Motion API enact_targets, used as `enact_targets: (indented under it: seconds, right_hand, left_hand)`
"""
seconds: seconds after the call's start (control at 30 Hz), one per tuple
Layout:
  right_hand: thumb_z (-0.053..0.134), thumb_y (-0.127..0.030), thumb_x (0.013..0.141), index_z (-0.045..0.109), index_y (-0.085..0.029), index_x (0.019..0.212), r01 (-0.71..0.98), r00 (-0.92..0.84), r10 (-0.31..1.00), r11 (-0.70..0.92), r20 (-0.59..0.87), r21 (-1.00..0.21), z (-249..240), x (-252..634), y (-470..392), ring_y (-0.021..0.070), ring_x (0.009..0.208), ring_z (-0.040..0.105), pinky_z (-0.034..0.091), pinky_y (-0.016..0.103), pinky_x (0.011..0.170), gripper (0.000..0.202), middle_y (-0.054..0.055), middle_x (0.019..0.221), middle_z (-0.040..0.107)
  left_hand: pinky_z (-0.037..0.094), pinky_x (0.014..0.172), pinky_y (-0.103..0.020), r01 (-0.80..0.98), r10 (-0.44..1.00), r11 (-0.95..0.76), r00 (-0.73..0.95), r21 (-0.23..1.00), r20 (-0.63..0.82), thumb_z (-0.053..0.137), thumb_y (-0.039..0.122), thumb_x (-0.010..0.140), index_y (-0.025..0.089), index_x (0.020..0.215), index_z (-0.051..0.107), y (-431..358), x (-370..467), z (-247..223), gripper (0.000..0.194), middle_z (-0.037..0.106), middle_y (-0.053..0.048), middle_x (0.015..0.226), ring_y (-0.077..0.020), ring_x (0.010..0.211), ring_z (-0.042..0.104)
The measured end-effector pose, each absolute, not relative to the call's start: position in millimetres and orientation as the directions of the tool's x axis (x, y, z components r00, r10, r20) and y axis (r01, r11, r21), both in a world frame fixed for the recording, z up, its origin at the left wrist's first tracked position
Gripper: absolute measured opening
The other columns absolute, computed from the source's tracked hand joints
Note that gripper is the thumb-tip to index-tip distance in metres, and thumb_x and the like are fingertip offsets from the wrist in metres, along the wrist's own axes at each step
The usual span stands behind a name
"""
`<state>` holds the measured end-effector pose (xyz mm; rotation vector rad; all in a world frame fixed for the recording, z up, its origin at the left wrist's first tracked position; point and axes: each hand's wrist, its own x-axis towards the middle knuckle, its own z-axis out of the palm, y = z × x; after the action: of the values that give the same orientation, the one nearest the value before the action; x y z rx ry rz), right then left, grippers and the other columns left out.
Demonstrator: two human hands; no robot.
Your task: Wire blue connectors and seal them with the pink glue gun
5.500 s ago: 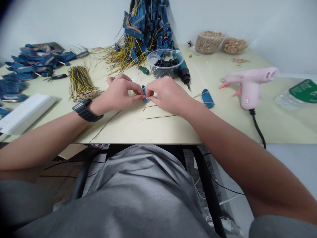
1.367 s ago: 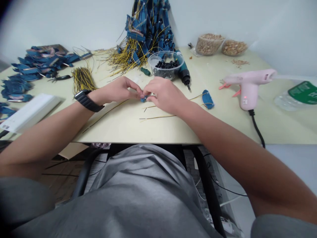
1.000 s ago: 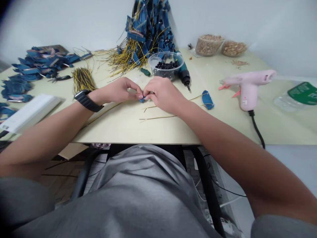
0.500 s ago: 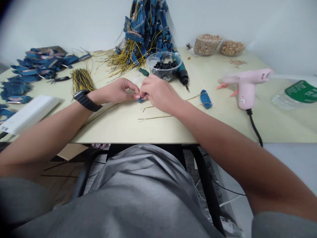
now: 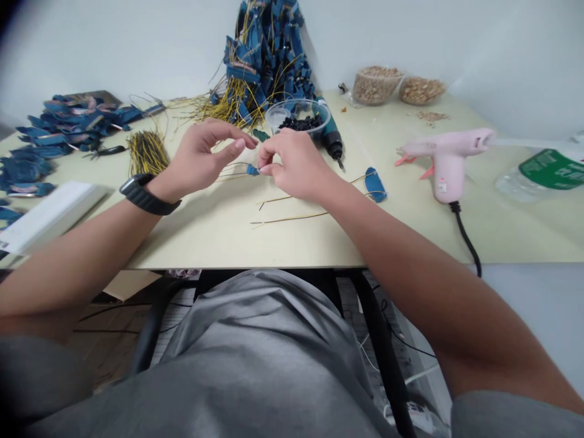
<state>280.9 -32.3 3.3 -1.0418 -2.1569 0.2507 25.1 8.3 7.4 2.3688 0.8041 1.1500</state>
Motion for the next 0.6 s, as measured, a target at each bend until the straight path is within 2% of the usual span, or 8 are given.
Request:
enact_targets:
  seconds: [0.13,0.2,0.33,0.5,0.6]
  right_hand:
    - [0.086,-0.013,0.094,0.082,-0.025,0.087,0.605,-0.338,0.789,0.6,0.513,-0.523,4.0,279.9,-31.3,0.0271,0.094,0.071,0.055,0.047,0.096,0.014,0.003,0.089,0.078]
    - [0.089,-0.021,0.097,0.082,-0.025,0.089,0.593,-0.307,0.798,0.587,0.519,-0.551,3.6,279.6,-31.0,0.0263,0.092,0.068,0.052,0.046,0.092,0.011,0.003,0.089,0.076]
    - [0.096,-0.032,0.097,0.079,-0.024,0.088,0.572,-0.279,0.794,0.589,0.54,-0.57,3.3,278.5,-32.2,0.0263,0.093,0.066,0.05,0.046,0.092,0.021,0.004,0.09,0.074]
    - [0.093,-0.036,0.102,0.077,-0.026,0.091,0.57,-0.286,0.76,0.625,0.584,-0.534,2.4,278.5,-36.1,0.0296,0.1,0.067,0.053,0.05,0.098,0.022,0.007,0.097,0.077]
    - [0.085,-0.038,0.108,0.077,-0.029,0.092,0.57,-0.317,0.716,0.668,0.622,-0.479,0.7,280.1,-37.7,0.0323,0.103,0.067,0.055,0.053,0.099,0.02,0.008,0.098,0.079]
  left_hand:
    - [0.048,0.125,-0.062,0.477,0.608,-0.773,0.37,0.419,0.702,0.072,0.069,0.116,0.032,0.104,0.08,-12.9,30.2,8.5,0.04,0.086,-0.01,0.112,-0.0387,0.128,0.072]
    - [0.046,0.124,-0.065,0.523,0.579,-0.778,0.386,0.346,0.718,0.07,0.067,0.115,0.031,0.101,0.075,-19.9,32.3,7.9,0.038,0.082,-0.011,0.106,-0.0402,0.124,0.071]
    - [0.042,0.12,-0.073,0.57,0.518,-0.795,0.458,0.208,0.722,0.076,0.068,0.106,0.031,0.093,0.066,-18.7,33.6,5.7,0.041,0.075,-0.01,0.094,-0.0411,0.111,0.067]
    - [0.035,0.124,-0.071,0.53,0.546,-0.807,0.501,0.261,0.672,0.079,0.071,0.105,0.033,0.086,0.063,-15.0,33.5,4.2,0.046,0.068,-0.008,0.084,-0.0415,0.119,0.062]
    - [0.034,0.122,-0.071,0.532,0.554,-0.805,0.513,0.264,0.655,0.077,0.074,0.107,0.029,0.085,0.062,-20.9,35.8,5.1,0.052,0.07,-0.009,0.086,-0.0404,0.114,0.062]
